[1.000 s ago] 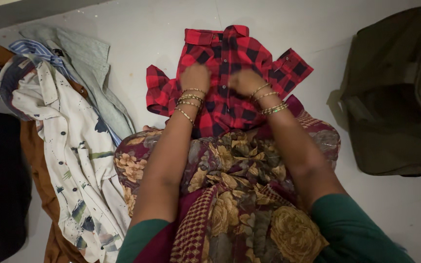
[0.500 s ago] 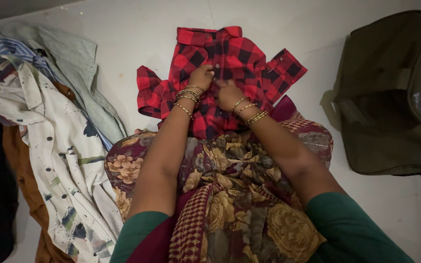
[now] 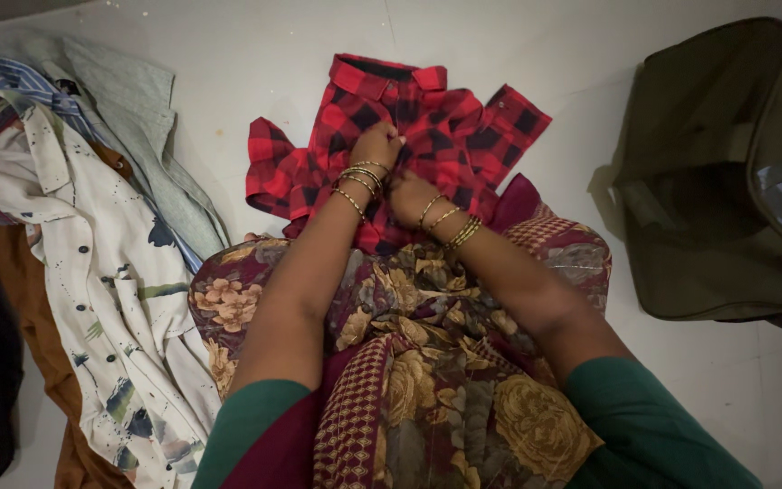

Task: The person sits on the floor and buttons a red and black checkered shirt. They align the placket and fasten the buttons from the top down to the bottom, then fold the shirt and place it aside.

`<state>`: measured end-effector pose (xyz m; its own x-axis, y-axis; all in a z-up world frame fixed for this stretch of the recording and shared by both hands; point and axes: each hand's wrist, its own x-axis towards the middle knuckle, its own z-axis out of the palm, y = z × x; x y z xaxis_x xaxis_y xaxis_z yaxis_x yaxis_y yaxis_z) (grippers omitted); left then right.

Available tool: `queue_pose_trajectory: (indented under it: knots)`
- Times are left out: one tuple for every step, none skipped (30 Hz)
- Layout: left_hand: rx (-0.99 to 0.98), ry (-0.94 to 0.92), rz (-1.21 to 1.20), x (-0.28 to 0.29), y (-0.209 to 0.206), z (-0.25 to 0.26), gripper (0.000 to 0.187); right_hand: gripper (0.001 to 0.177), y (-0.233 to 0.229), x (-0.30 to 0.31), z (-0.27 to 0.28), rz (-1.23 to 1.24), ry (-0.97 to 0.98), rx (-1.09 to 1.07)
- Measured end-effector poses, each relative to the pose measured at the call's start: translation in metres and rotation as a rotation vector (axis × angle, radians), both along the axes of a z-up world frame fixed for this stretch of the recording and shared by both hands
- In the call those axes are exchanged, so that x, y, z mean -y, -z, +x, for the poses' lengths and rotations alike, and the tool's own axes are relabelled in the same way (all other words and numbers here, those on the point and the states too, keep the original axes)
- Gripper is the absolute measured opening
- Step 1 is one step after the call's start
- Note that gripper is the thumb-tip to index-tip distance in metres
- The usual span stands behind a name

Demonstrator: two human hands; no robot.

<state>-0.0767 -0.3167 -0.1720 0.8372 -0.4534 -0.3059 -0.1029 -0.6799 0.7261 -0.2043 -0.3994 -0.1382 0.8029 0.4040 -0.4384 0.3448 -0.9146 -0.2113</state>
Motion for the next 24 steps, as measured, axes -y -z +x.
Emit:
queue_pose_trajectory:
  knots:
    - [-0.043, -0.027, 0.047, -0.001, -0.010, -0.003, 0.027, 0.024, 0.004, -0.002, -0.002, 0.008, -0.004, -0.019]
    - [-0.087, -0.054, 0.095, -0.001, -0.020, -0.006, 0.026, 0.023, 0.007, -0.004, -0.004, 0.016, -0.008, -0.038]
    - [-0.130, -0.081, 0.143, -0.001, -0.026, -0.007, 0.025, 0.024, 0.009, -0.005, -0.006, 0.024, -0.012, -0.057]
    - [-0.114, -0.090, 0.150, -0.001, -0.028, -0.007, 0.020, 0.025, 0.008, -0.007, -0.007, 0.081, 0.065, -0.049]
    - [-0.098, -0.099, 0.157, -0.001, -0.026, -0.005, 0.015, 0.029, 0.006, -0.010, -0.008, 0.137, 0.143, -0.041]
    - [-0.082, -0.109, 0.163, -0.001, -0.018, -0.001, 0.013, 0.036, 0.000, -0.011, -0.006, 0.193, 0.220, -0.032]
    - [0.008, -0.111, 0.028, 0.000, -0.008, 0.006, 0.011, 0.039, -0.011, -0.011, -0.002, 0.117, 0.157, -0.080]
    - [0.099, -0.112, -0.105, 0.000, 0.002, 0.017, 0.011, 0.043, -0.024, -0.011, 0.005, 0.043, 0.095, -0.128]
    - [0.189, -0.112, -0.238, 0.001, 0.009, 0.029, 0.011, 0.048, -0.038, -0.010, 0.011, -0.031, 0.033, -0.176]
    - [0.238, -0.143, -0.363, 0.000, 0.013, 0.043, 0.010, 0.053, -0.052, -0.008, 0.016, 0.021, 0.122, -0.147]
    - [0.286, -0.173, -0.489, -0.001, 0.013, 0.055, 0.010, 0.059, -0.064, -0.004, 0.020, 0.072, 0.212, -0.118]
    - [0.335, -0.199, -0.616, -0.001, 0.009, 0.061, 0.010, 0.067, -0.073, 0.000, 0.024, 0.124, 0.302, -0.087]
    - [0.158, -0.278, -0.659, -0.001, 0.001, 0.065, 0.010, 0.072, -0.079, 0.003, 0.026, 0.176, 0.363, 0.000]
    - [-0.022, -0.353, -0.697, -0.001, -0.011, 0.072, 0.010, 0.077, -0.082, 0.006, 0.027, 0.227, 0.425, 0.087]
    - [-0.204, -0.426, -0.731, -0.002, -0.023, 0.075, 0.011, 0.082, -0.082, 0.010, 0.028, 0.278, 0.487, 0.174]
    - [-0.248, -0.423, -0.758, -0.001, -0.038, 0.074, 0.010, 0.081, -0.081, 0.014, 0.030, 0.321, 0.499, 0.210]
    - [-0.292, -0.419, -0.784, 0.000, -0.051, 0.072, 0.010, 0.080, -0.078, 0.018, 0.031, 0.364, 0.510, 0.246]
    - [-0.336, -0.414, -0.810, 0.001, -0.063, 0.070, 0.010, 0.079, -0.075, 0.023, 0.033, 0.407, 0.521, 0.283]
    - [-0.345, -0.402, -0.827, 0.002, -0.074, 0.067, 0.010, 0.068, -0.074, 0.033, 0.036, 0.522, 0.478, 0.233]
    - [-0.354, -0.390, -0.844, 0.003, -0.083, 0.063, 0.010, 0.058, -0.074, 0.046, 0.040, 0.635, 0.432, 0.183]
    - [-0.363, -0.379, -0.862, 0.005, -0.091, 0.059, 0.011, 0.048, -0.075, 0.055, 0.041, 0.748, 0.383, 0.131]
    - [-0.364, -0.359, -0.859, 0.006, -0.099, 0.057, 0.009, 0.039, -0.078, 0.063, 0.040, 0.795, 0.510, 0.166]
    - [-0.365, -0.340, -0.857, 0.007, -0.106, 0.056, 0.008, 0.031, -0.083, 0.071, 0.040, 0.841, 0.637, 0.199]
    - [-0.366, -0.321, -0.855, 0.009, -0.113, 0.055, 0.007, 0.024, -0.091, 0.078, 0.040, 0.884, 0.764, 0.231]
